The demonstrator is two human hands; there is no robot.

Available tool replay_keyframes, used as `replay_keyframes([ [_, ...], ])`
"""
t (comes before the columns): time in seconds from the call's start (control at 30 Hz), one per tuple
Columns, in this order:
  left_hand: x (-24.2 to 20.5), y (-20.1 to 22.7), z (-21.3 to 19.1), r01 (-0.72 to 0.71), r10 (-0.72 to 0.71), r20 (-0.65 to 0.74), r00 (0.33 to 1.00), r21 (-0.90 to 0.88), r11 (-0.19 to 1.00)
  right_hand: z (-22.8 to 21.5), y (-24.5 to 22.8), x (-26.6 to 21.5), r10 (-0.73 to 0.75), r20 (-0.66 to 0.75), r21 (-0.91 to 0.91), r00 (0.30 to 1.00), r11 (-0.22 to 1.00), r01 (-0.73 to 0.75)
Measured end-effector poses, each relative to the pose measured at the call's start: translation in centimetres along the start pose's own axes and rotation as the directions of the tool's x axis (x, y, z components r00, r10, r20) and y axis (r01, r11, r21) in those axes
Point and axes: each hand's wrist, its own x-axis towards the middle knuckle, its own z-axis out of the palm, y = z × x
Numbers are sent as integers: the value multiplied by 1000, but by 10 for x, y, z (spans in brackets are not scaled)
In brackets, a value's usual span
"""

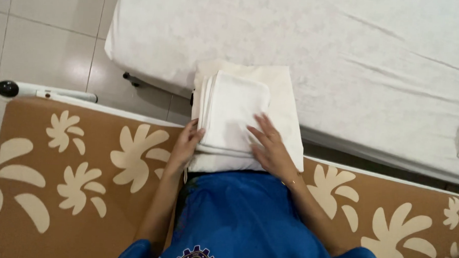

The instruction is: Folding a white pillowcase and placing it onto a blue pillow.

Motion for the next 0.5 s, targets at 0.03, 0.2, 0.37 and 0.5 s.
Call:
replay_keyframes([
  [0.03, 2, -16, 3, -59, 61, 31, 998, -68, 996, 6, -8, 8, -69, 78, 110, 995, 992, 60],
  [0.2, 5, -35, 6, 1, 26, 59, 998, -424, 906, 54, -27, 38, -355, 242, 195, 903, 929, 313],
  [0.37, 23, -76, 0, -44, 122, 126, 984, -495, 868, 77, -8, 40, -355, 273, 60, 894, 934, 352],
  [0.5, 6, -29, 6, 21, 69, 166, 984, -487, 873, 64, -29, 39, -326, 270, 43, 906, 944, 327],
])
